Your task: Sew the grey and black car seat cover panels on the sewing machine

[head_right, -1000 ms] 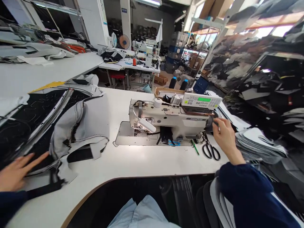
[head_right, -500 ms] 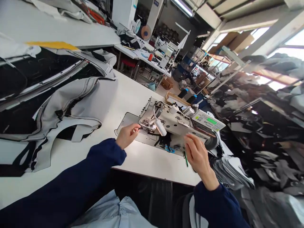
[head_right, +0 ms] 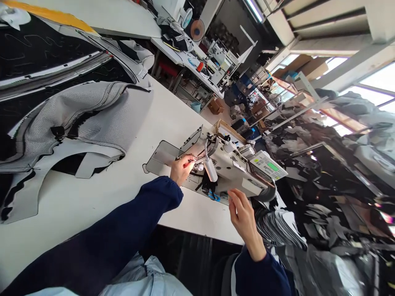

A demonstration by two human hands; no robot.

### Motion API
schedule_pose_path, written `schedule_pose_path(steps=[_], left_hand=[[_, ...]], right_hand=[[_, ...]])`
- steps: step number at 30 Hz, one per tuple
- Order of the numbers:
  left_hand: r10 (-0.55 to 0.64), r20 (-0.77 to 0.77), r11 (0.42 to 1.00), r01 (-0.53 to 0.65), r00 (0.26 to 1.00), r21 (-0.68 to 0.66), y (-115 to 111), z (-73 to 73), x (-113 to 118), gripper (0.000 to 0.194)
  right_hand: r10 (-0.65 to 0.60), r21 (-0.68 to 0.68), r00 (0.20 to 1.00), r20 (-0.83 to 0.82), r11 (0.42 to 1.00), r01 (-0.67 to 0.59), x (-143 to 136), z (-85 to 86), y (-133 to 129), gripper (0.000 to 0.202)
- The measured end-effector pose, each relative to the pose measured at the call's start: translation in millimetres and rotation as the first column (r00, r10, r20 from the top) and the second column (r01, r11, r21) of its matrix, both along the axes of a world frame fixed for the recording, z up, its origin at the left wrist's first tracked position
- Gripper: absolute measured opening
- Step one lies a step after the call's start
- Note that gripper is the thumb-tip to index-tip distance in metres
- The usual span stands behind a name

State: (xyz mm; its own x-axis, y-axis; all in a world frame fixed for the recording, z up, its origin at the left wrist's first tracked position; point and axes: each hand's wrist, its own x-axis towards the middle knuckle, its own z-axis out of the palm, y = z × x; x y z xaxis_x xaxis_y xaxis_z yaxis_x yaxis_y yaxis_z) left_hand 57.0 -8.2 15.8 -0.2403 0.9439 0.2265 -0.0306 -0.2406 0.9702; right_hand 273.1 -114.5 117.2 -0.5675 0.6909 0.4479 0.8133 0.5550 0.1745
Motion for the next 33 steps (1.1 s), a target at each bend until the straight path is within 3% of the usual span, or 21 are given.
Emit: schedule_pose_path(steps=[11,33], left_hand=[[0.059,0.001,0.998,-0.059,0.998,0.009,-5.9,-7.4,-17.2,0.020],[0.021,0.135,0.999,-0.016,0.991,-0.035,-13.7,-13.5,-37.5,0.025]], right_hand=[[-0.009,-0.044,0.999,-0.036,0.999,0.008,0.9,-4.6,1.7,0.024],[0.080,0.027,0.987,-0.137,0.997,-0.077,-57.1,10.0,43.7,0.021]])
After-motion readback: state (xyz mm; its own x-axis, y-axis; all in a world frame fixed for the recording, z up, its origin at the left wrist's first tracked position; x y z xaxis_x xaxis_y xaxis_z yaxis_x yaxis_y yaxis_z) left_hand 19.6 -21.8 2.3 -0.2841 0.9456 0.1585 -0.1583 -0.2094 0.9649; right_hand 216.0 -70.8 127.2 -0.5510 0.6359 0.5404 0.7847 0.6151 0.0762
